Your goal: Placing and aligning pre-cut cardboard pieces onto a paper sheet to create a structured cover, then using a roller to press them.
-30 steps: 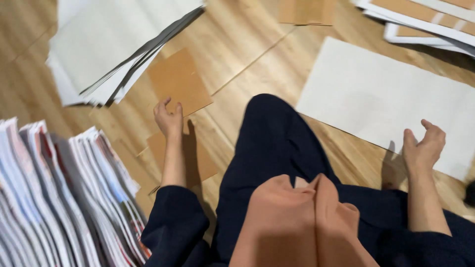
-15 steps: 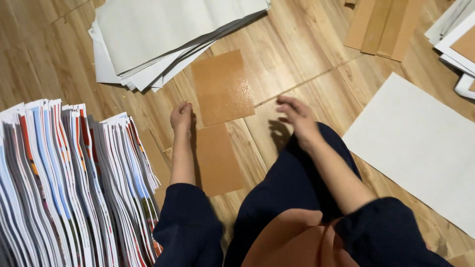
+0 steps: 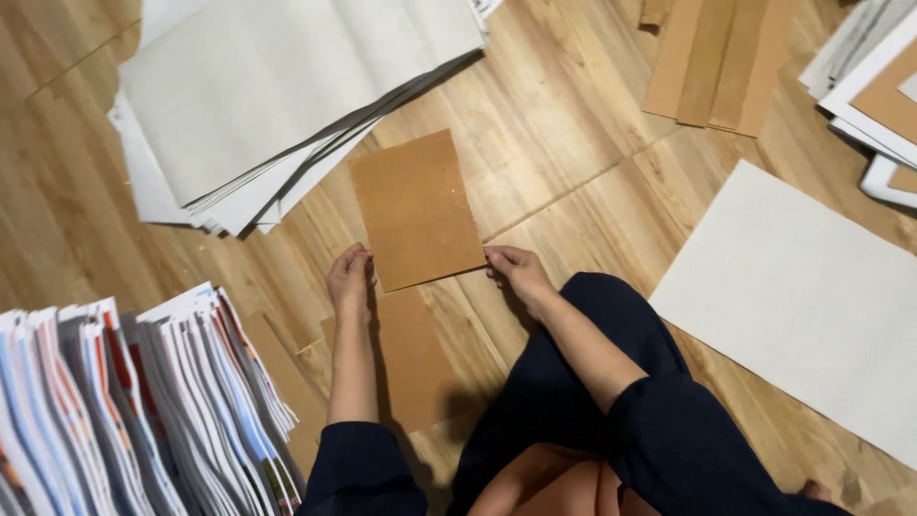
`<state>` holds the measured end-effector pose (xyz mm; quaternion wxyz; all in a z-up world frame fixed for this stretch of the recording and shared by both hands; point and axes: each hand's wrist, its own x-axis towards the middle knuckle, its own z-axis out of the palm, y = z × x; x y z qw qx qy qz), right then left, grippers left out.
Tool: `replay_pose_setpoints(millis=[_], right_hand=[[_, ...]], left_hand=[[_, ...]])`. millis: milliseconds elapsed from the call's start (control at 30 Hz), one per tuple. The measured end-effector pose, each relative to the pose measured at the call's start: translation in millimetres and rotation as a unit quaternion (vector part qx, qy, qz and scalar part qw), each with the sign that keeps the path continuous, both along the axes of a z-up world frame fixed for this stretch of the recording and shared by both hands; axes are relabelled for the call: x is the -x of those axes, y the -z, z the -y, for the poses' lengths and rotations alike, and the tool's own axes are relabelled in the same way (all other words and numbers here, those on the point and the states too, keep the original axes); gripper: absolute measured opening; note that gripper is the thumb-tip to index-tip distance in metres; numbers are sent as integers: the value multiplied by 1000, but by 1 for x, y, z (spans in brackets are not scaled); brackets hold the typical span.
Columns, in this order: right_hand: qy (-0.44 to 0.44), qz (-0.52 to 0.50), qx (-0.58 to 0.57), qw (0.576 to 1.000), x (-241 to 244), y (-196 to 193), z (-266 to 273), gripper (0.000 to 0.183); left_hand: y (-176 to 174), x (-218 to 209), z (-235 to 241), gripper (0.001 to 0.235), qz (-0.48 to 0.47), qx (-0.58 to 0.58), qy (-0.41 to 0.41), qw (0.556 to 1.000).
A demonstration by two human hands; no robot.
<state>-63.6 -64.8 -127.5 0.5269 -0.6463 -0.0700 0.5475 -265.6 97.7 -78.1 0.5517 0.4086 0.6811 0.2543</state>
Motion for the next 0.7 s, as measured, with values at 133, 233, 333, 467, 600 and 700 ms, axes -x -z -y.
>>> replay_pose_setpoints(millis=[133, 233, 333, 467, 600, 700], right_hand=[[65, 34, -2, 997, -10, -42, 6, 17], [124, 24, -16, 992, -23, -70, 12, 19], [128, 52, -24, 990, -48, -86, 22, 17], [134, 198, -21, 971, -86, -147, 56, 15], [176, 293, -67, 937, -106, -207, 126, 16], [213, 304, -98, 923, -111, -240, 189, 10]], left_hand=[[17, -18, -3, 31, 20, 14, 34, 999], [15, -40, -2, 33, 82, 14, 42, 996], [13, -70, -3, 34, 146, 65, 44, 986], [-1, -125, 14, 31, 196, 112, 134, 965], [-52, -171, 60, 32, 256, 113, 228, 932], [-61, -200, 92, 28, 376, 180, 285, 864]])
